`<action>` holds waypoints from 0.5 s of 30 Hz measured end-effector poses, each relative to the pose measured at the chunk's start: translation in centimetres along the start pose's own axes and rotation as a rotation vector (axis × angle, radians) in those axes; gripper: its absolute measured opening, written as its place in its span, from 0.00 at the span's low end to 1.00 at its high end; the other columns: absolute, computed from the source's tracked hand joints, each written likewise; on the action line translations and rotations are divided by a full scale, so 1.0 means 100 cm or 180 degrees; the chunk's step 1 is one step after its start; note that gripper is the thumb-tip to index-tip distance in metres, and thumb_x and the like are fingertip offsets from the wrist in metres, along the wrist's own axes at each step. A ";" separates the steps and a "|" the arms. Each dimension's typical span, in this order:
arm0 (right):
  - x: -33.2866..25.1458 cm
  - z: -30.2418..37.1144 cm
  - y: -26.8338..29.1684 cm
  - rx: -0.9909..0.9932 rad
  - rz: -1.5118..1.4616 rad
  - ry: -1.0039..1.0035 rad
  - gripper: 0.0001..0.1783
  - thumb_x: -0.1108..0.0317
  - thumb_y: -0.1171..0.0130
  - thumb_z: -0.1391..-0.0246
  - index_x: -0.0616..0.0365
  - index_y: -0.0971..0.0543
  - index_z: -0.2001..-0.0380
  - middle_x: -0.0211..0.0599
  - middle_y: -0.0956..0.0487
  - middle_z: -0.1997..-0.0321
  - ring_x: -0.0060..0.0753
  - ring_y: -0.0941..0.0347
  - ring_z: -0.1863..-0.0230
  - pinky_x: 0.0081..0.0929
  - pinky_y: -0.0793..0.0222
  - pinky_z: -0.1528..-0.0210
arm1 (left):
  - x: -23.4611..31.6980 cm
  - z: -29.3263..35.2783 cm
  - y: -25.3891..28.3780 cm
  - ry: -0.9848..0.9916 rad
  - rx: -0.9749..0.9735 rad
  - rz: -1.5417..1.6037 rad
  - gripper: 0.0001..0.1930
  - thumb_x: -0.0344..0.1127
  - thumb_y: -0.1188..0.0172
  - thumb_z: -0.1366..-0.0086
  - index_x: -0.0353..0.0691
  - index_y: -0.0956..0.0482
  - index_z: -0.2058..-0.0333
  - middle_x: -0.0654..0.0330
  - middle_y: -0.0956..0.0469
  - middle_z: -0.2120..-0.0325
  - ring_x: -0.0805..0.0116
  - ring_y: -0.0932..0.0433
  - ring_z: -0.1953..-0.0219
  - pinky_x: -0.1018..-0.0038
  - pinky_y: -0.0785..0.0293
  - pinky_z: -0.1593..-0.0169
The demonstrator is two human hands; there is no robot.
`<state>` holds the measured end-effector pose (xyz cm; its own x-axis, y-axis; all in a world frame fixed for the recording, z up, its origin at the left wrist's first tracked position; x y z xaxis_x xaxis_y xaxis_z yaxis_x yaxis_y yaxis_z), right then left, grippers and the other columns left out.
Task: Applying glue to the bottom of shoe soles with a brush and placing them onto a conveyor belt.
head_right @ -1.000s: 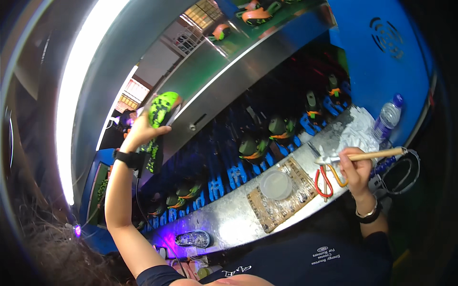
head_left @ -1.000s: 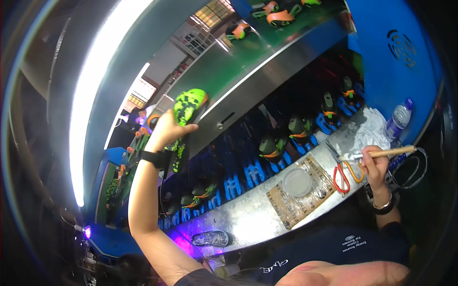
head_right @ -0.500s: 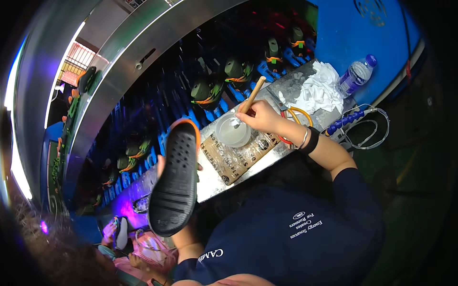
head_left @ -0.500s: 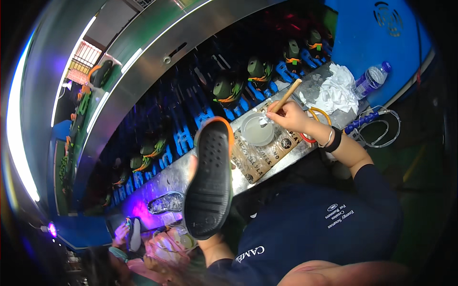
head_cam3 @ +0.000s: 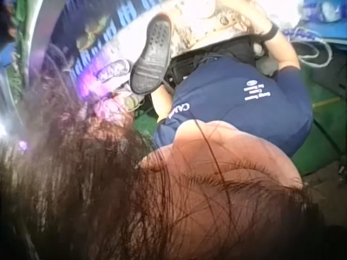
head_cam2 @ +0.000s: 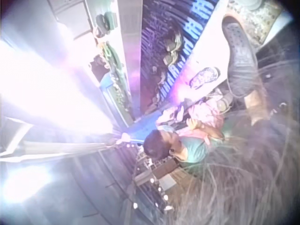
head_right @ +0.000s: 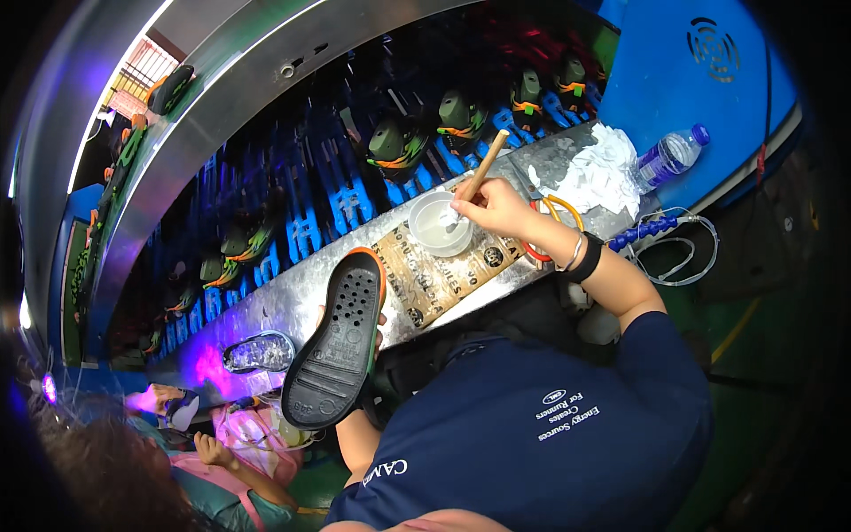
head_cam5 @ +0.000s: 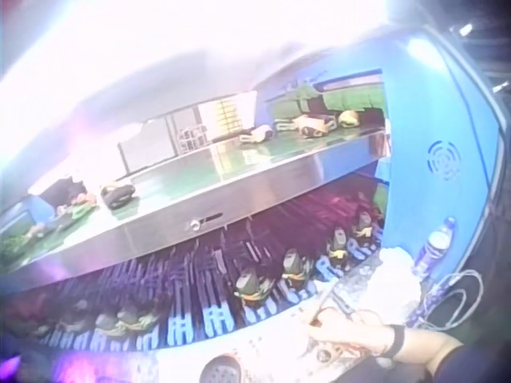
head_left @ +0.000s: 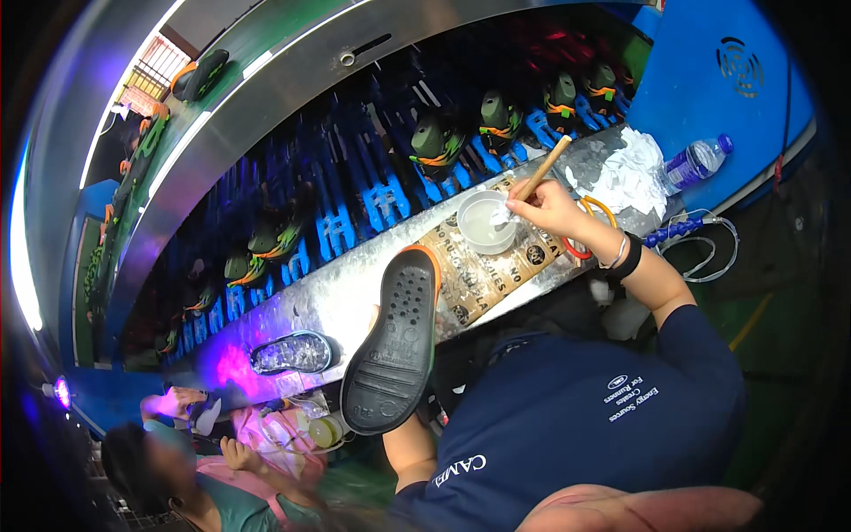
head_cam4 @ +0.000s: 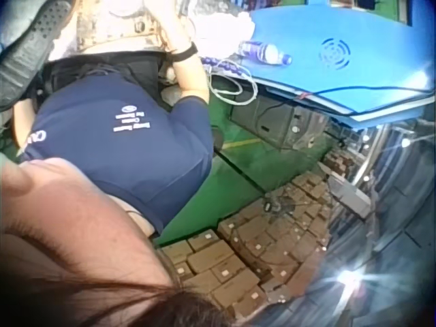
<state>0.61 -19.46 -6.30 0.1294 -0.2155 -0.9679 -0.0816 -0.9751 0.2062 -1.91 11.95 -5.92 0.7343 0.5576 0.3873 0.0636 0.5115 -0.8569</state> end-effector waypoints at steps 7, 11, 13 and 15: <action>-0.016 0.009 0.002 -0.0082 -0.0679 -0.0213 0.07 0.69 0.46 0.55 0.61 0.28 0.72 0.26 0.29 0.77 0.14 0.36 0.76 0.14 0.39 0.74 | -0.018 -0.017 -0.036 -0.0297 -0.0170 0.0489 0.28 0.50 0.59 0.42 0.31 0.40 0.52 0.42 0.31 0.63 0.56 0.25 0.68 0.67 0.24 0.71; -0.056 0.022 -0.012 -0.0243 -0.0710 0.0339 0.06 0.73 0.47 0.55 0.62 0.29 0.71 0.26 0.31 0.79 0.12 0.39 0.81 0.10 0.43 0.80 | -0.027 -0.013 -0.079 -0.0086 0.0061 0.0284 0.22 0.46 0.56 0.42 0.34 0.35 0.56 0.51 0.28 0.66 0.64 0.26 0.68 0.75 0.27 0.65; -0.055 0.022 -0.017 -0.0168 -0.0483 0.0601 0.05 0.74 0.47 0.56 0.62 0.28 0.72 0.27 0.30 0.77 0.13 0.37 0.78 0.12 0.41 0.76 | -0.027 -0.012 -0.086 -0.0006 0.0222 0.0065 0.21 0.45 0.57 0.41 0.34 0.36 0.55 0.52 0.28 0.66 0.65 0.26 0.67 0.74 0.27 0.63; -0.054 0.021 -0.018 -0.0211 0.0005 0.0682 0.04 0.74 0.47 0.56 0.62 0.27 0.73 0.29 0.29 0.75 0.15 0.35 0.75 0.13 0.40 0.73 | -0.030 -0.012 -0.089 -0.0018 0.0273 0.0006 0.21 0.44 0.57 0.41 0.34 0.36 0.55 0.52 0.28 0.66 0.66 0.26 0.67 0.75 0.28 0.62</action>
<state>-2.01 -16.43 -1.78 0.3367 -0.2162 -0.9164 -0.0176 -0.9746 0.2235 -3.83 4.94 0.14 0.7305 0.5621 0.3877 0.0038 0.5644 -0.8255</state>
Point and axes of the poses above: each hand's wrist, its own z-axis away from the middle knuckle, its own y-axis out of the back of the hand, x = y × z, the point moved 1 cm from there along -z, towards the middle knuckle
